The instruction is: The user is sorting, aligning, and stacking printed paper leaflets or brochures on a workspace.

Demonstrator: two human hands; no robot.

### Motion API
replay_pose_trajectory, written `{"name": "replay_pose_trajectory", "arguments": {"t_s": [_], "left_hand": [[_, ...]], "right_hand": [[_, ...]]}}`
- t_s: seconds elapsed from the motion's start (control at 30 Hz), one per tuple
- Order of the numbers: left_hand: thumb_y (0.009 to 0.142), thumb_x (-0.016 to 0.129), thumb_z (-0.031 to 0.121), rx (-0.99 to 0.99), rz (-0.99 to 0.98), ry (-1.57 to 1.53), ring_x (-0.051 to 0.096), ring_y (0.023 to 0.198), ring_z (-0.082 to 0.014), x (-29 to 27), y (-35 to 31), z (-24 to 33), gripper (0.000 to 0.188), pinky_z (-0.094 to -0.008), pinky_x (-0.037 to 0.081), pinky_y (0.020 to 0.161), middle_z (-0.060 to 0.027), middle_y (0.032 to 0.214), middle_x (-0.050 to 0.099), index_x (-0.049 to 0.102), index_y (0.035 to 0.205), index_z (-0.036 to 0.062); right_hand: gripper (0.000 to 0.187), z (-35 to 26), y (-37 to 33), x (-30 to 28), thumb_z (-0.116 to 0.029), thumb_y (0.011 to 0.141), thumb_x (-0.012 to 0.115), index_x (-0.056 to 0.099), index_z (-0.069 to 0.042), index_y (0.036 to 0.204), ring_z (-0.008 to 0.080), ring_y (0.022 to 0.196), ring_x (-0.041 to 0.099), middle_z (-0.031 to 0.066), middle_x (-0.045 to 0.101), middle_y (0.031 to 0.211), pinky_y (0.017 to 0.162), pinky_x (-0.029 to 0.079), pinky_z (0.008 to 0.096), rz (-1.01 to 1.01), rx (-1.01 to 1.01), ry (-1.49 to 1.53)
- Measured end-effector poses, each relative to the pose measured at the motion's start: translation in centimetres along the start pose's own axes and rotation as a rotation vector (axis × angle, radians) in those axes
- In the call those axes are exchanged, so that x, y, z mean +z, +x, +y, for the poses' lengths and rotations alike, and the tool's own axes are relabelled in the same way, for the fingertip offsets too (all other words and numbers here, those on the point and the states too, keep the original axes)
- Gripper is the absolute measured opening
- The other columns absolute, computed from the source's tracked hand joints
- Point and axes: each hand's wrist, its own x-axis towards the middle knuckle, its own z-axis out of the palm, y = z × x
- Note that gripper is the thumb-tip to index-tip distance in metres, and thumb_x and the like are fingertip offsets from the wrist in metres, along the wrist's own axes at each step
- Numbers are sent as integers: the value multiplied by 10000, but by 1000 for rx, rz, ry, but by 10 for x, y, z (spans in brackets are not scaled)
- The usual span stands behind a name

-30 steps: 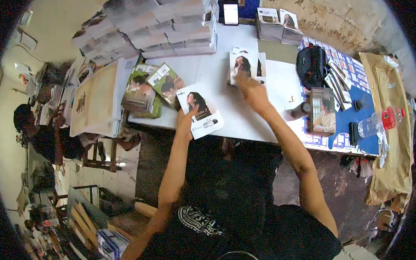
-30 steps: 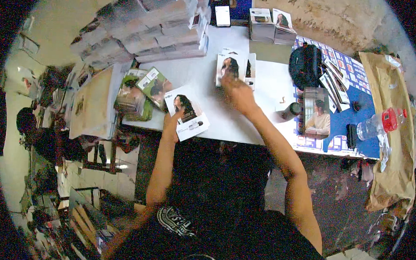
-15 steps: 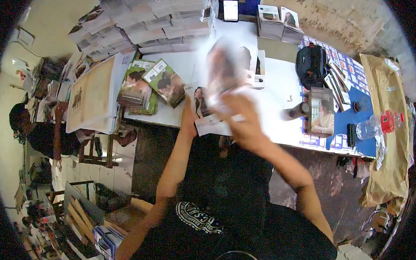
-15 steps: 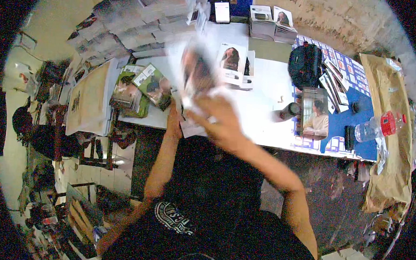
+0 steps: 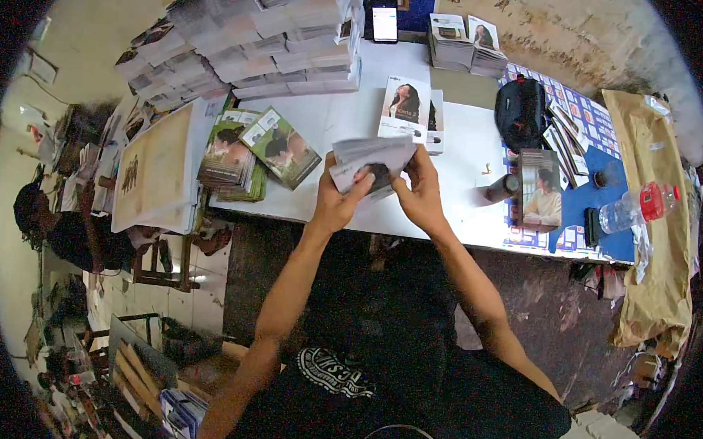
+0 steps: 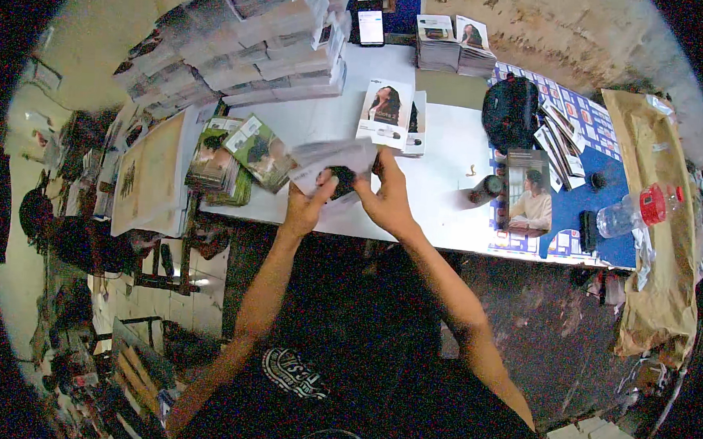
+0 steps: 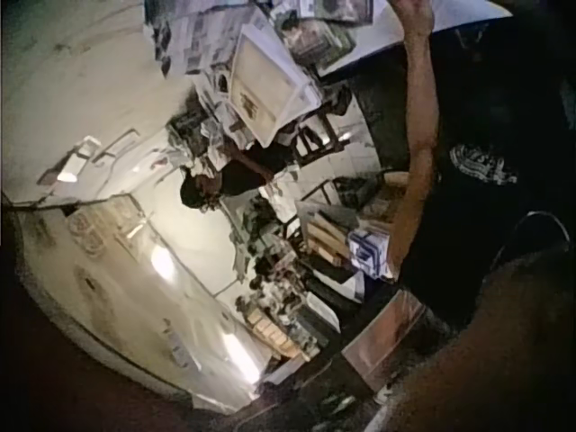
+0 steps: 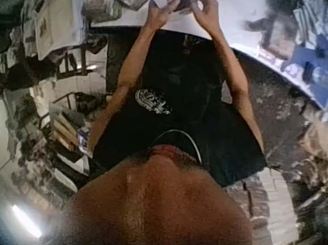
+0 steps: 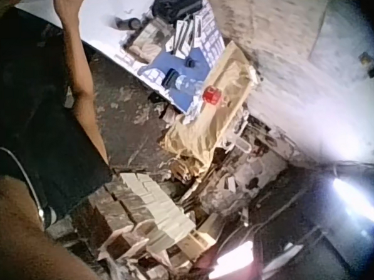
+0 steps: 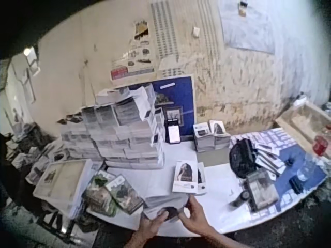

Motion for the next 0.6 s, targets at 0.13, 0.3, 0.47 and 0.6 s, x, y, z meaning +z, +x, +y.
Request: {"name": "replay_pose_trajectory", "arguments": {"t_s": [0.13, 0.3, 0.47, 0.6], "left_hand": [[855, 674, 19, 44, 112, -127, 560, 942, -103, 14, -15, -36, 433, -274, 475, 856, -47, 1015, 575, 384, 1175, 53], [849, 674, 34, 17, 203, -150, 578, 916, -108, 27, -15, -24, 376, -268, 495, 817, -44, 1021, 583, 417, 1123, 45], [851, 678, 55, 84, 179, -181, 578, 904, -110, 23, -19, -58, 358, -261, 485, 806, -60, 1008, 609, 470, 1140, 14], [856, 685, 104, 36, 251, -144, 580, 904, -122, 25, -20, -59, 407, -253, 475, 800, -79, 1023, 621, 486, 1189, -22]], "right_hand": [[300, 49, -23, -9, 13, 782, 554, 478, -16, 1071, 135, 899, 534, 55, 551, 937, 843, 446, 286, -26, 253, -15], [273, 40, -21, 2, 35, 770, 528, 467, -19, 1031, 118, 881, 485, 32, 495, 880, 798, 426, 269, 7, 221, 150], [252, 61, -23, -2, 33, 772, 526, 477, -12, 1015, 109, 849, 485, 34, 506, 884, 772, 430, 265, -87, 206, 145], [243, 53, -25, 4, 6, 790, 547, 506, -9, 1028, 133, 806, 540, 49, 588, 881, 744, 462, 287, 22, 328, 20]]}}
